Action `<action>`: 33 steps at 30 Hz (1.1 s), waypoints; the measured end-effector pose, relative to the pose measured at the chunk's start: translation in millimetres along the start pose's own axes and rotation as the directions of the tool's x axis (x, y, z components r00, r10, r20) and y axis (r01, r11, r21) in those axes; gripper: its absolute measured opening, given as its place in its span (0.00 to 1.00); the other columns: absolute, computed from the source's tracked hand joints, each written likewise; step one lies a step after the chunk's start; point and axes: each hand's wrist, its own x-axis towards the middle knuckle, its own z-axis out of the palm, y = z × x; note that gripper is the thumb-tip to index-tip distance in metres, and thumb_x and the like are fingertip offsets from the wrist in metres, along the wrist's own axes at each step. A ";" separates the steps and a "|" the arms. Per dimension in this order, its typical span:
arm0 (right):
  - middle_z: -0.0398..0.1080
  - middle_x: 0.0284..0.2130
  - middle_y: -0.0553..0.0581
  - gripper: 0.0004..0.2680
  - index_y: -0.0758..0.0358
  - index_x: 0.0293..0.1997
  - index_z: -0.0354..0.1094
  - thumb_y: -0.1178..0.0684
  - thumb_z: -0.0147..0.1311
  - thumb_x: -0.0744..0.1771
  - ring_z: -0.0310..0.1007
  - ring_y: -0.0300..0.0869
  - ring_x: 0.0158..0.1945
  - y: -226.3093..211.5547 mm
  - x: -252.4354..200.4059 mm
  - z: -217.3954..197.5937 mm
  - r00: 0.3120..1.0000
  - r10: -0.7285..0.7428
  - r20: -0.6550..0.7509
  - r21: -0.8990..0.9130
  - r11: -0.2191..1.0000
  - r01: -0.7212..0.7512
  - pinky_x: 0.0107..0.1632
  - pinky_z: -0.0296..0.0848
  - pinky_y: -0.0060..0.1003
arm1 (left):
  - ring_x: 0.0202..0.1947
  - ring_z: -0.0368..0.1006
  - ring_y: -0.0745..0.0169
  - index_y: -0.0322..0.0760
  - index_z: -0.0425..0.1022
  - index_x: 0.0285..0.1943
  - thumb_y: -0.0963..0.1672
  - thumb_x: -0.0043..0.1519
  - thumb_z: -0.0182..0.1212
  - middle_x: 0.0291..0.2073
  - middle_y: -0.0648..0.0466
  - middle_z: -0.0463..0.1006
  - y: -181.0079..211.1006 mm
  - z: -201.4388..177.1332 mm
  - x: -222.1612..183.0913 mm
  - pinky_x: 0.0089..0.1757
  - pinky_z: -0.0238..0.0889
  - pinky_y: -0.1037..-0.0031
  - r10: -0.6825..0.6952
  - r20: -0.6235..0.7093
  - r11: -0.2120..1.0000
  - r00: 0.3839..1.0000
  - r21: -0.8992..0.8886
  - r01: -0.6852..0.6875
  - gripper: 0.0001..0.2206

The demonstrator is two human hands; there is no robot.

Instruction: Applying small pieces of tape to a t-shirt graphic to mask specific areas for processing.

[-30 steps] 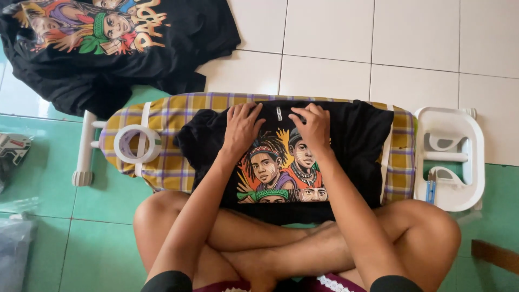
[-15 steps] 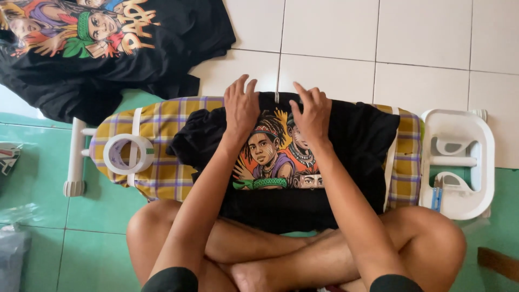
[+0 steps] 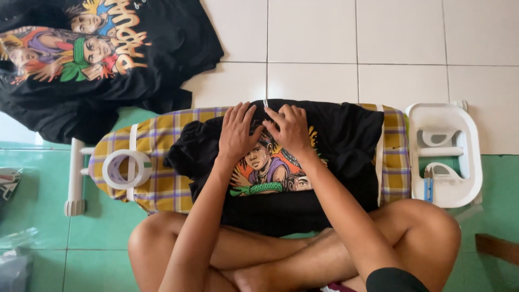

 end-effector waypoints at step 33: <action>0.60 0.30 0.49 0.17 0.47 0.56 0.74 0.33 0.45 0.70 0.67 0.45 0.34 -2.7 -1.8 2.8 0.996 -0.074 -0.053 -0.064 0.995 0.071 0.45 0.66 0.45 | 0.70 0.59 0.51 0.39 0.63 0.73 0.55 0.64 0.58 0.66 0.50 0.67 -5.5 8.2 -1.0 0.69 0.43 0.55 0.014 0.044 0.998 0.999 0.058 -0.016 0.31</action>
